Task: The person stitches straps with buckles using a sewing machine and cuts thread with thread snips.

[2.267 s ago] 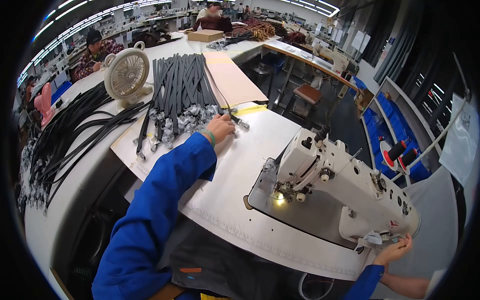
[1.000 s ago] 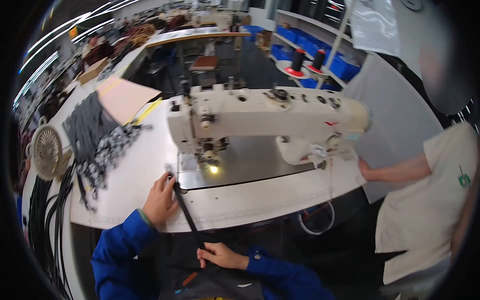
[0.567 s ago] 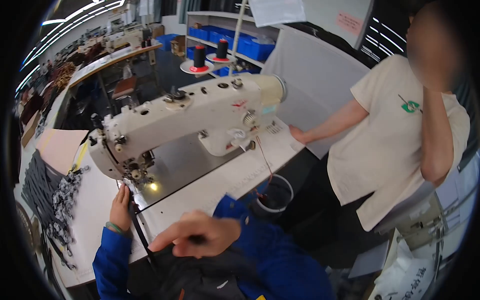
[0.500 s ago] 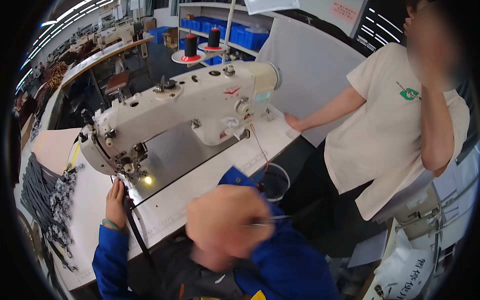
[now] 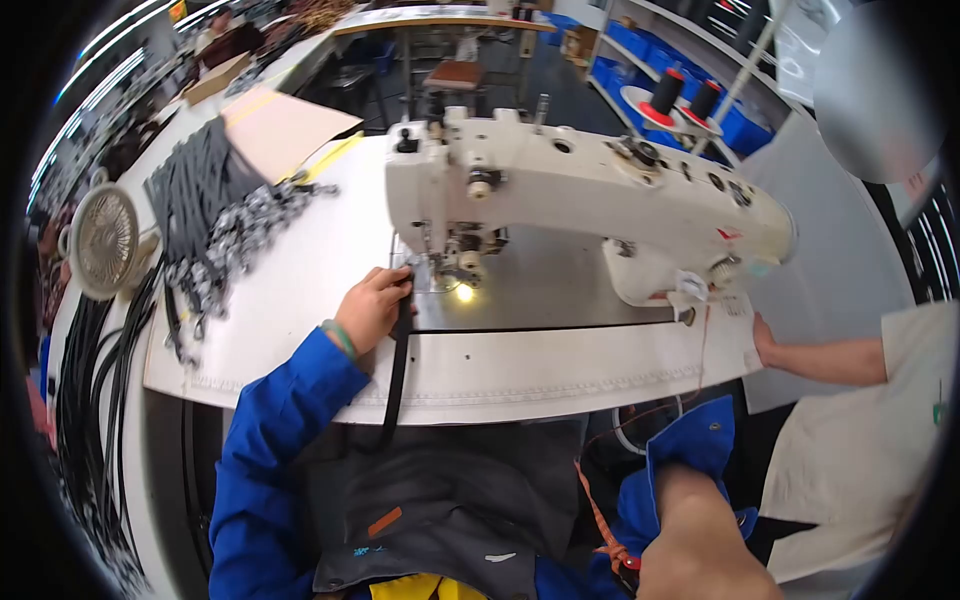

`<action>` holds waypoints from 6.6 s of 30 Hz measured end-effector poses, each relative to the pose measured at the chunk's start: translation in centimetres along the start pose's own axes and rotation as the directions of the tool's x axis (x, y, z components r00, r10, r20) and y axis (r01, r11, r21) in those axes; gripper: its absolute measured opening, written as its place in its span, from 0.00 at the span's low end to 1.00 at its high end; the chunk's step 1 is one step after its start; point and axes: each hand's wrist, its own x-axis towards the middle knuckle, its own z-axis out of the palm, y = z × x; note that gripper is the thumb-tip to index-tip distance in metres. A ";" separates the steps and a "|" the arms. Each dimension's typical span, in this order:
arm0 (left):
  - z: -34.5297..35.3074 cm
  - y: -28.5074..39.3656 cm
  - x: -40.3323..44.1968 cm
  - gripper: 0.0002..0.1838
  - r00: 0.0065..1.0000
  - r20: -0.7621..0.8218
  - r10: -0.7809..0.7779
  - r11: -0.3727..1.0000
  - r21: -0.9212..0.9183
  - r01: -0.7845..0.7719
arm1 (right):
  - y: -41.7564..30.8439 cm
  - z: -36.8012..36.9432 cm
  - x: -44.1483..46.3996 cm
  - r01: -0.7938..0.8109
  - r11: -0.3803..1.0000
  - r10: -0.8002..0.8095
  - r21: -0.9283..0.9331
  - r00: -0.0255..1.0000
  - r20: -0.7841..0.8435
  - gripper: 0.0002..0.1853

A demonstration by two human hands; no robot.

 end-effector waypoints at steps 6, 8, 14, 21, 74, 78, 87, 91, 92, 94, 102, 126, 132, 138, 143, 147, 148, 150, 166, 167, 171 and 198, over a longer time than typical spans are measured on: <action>-0.5 -0.2 0.2 0.16 0.997 0.055 -0.063 0.986 -0.152 0.071 | 1.9 -1.9 -1.0 0.026 0.996 -0.037 0.080 0.991 0.131 0.09; -0.4 -0.5 0.2 0.16 0.997 0.058 -0.043 0.989 -0.137 0.051 | 2.4 -4.3 -1.6 0.002 0.986 -0.011 0.164 0.998 0.054 0.14; -0.4 -0.7 0.3 0.16 0.998 0.062 -0.011 0.991 -0.129 0.019 | 2.3 -5.5 -2.6 -0.384 0.923 0.386 0.039 0.918 -0.090 0.13; -0.1 0.1 0.4 0.11 0.994 0.017 -0.112 0.977 -0.181 0.113 | 1.2 -7.5 -4.8 -0.564 0.581 0.520 -0.587 0.812 -0.266 0.10; 2.2 2.8 1.4 0.22 0.997 0.069 -0.038 0.986 0.164 0.026 | -21.3 -34.1 -30.8 -0.855 -0.500 -0.365 0.140 0.061 -0.929 0.33; 2.3 2.7 1.5 0.22 0.997 0.069 -0.028 0.984 0.179 0.015 | -21.3 -34.6 -33.4 -0.890 -0.453 -0.422 0.053 0.162 -0.892 0.32; 2.4 2.5 1.3 0.20 0.996 0.090 -0.006 0.984 0.176 -0.010 | -20.8 -34.4 -30.5 -0.881 -0.461 -0.377 0.108 0.084 -0.922 0.32; 2.4 2.5 1.4 0.19 0.996 0.088 -0.008 0.986 0.164 -0.006 | -23.4 -36.5 -31.5 -0.827 -0.541 -0.232 0.154 -0.029 -0.972 0.31; 2.3 2.6 1.5 0.19 0.996 0.091 -0.021 0.987 0.160 0.006 | -22.5 -35.6 -31.0 -0.817 -0.550 -0.277 0.172 -0.016 -0.961 0.31; 2.1 2.9 1.6 0.20 0.995 0.094 -0.046 0.988 0.148 0.032 | -20.9 -34.1 -30.1 -0.796 -0.567 -0.366 0.211 0.015 -0.930 0.30; 2.5 2.3 1.6 0.18 0.998 0.059 -0.005 0.989 0.145 -0.003 | -15.5 -30.7 -36.0 -0.983 0.099 -0.562 -0.157 0.075 -0.824 0.29; 1.9 2.3 2.0 0.21 0.996 0.073 -0.042 0.993 0.115 0.034 | -14.6 -29.0 -33.5 -0.983 -0.018 -0.695 -0.181 0.142 -0.705 0.29; 2.3 1.9 2.1 0.21 0.998 0.061 -0.005 0.993 0.117 -0.002 | -21.7 -35.0 -36.8 -0.846 -0.533 -0.464 -0.029 0.321 -0.826 0.29; 1.9 2.6 1.6 0.20 0.997 0.077 0.004 0.995 0.095 -0.011 | -23.2 -37.3 -31.2 -0.760 -0.647 -0.288 0.061 0.169 -0.943 0.30; 1.9 2.6 1.6 0.20 0.997 0.079 -0.010 0.993 0.119 0.001 | -18.7 -31.3 -36.6 -0.999 -0.007 -0.489 -0.041 0.039 -0.871 0.28; 1.7 2.6 1.7 0.19 0.997 0.077 -0.009 0.996 0.093 0.002 | -20.0 -32.8 -39.0 -0.981 -0.172 -0.493 -0.095 0.169 -0.854 0.28; 1.9 2.5 1.6 0.18 0.997 0.078 -0.009 0.996 0.084 0.003 | -19.9 -32.6 -35.9 -0.922 -0.365 -0.506 -0.129 0.312 -0.804 0.28; 2.0 2.4 1.6 0.17 0.996 0.085 -0.011 0.997 0.071 0.004 | -19.9 -32.7 -30.6 -0.874 -0.465 -0.410 0.137 0.075 -0.909 0.29; 1.6 2.7 1.9 0.18 0.998 0.043 -0.045 0.997 0.059 0.042 | -20.0 -34.1 -34.2 -0.918 -0.388 -0.536 -0.082 0.297 -0.790 0.32; 1.6 2.6 1.9 0.18 0.998 0.043 -0.044 0.997 0.059 0.041 | -20.8 -34.8 -32.9 -0.856 -0.511 -0.446 -0.076 0.340 -0.828 0.31; 2.0 2.2 1.9 0.18 0.998 0.046 -0.044 0.998 0.055 0.041 | -23.3 -36.8 -32.8 -0.804 -0.583 -0.342 0.115 0.115 -0.933 0.30; 2.4 1.8 2.1 0.18 0.996 0.041 -0.075 0.997 0.026 0.074 | -20.1 -33.3 -34.8 -0.957 -0.288 -0.517 0.045 0.116 -0.848 0.32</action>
